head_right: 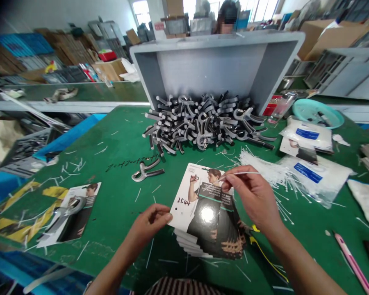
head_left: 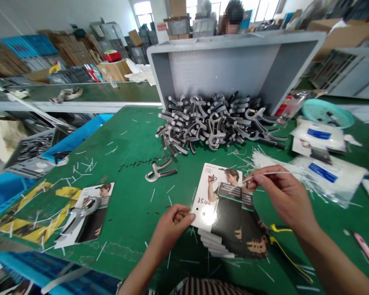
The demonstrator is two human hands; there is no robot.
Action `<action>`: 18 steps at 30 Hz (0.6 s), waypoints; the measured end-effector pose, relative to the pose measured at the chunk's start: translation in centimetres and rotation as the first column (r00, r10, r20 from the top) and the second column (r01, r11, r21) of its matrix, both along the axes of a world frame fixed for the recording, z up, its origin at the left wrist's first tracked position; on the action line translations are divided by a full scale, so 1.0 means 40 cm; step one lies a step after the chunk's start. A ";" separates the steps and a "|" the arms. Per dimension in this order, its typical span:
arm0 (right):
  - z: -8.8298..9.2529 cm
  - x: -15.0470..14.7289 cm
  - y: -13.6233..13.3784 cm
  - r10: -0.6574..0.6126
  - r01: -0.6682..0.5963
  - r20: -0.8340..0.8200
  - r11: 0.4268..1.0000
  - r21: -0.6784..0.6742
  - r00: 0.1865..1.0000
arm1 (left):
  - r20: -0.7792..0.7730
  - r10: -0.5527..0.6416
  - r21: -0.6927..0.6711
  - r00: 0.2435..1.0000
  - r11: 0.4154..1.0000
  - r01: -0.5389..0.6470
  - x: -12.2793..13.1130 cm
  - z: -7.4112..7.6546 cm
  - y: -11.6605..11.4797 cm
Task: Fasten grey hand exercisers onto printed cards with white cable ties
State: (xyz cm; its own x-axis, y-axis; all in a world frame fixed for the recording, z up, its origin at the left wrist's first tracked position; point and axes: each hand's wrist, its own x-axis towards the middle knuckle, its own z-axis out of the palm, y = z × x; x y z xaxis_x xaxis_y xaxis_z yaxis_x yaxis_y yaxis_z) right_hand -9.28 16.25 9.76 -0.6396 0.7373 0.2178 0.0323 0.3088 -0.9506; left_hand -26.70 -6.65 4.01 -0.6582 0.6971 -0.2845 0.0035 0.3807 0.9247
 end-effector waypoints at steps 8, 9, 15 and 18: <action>-0.001 -0.099 -0.063 0.118 -0.092 -0.056 0.936 0.341 0.991 | 0.296 0.009 0.285 0.955 0.953 -0.097 -0.083 0.051 0.066; 0.003 -0.114 -0.065 0.132 -0.101 -0.045 0.901 0.421 0.990 | 0.264 -0.051 0.282 0.963 0.959 -0.027 -0.098 0.061 0.078; -0.024 -0.176 -0.041 0.296 -0.350 0.191 0.729 0.588 0.936 | 0.206 -0.238 0.244 0.949 0.952 0.185 -0.139 0.046 0.110; -0.048 -0.189 -0.036 0.319 -0.393 0.230 0.708 0.587 0.919 | 0.178 -0.268 0.244 0.947 0.944 0.221 -0.151 0.028 0.111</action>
State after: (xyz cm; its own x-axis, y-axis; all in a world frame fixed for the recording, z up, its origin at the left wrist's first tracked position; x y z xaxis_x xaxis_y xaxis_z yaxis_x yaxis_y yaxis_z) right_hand -16.84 14.83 7.86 -0.8721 0.1810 0.4545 -0.1145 0.8276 -0.5494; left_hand -32.74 -2.23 5.13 -0.4022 0.8890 -0.2187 -0.1285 0.1817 0.9749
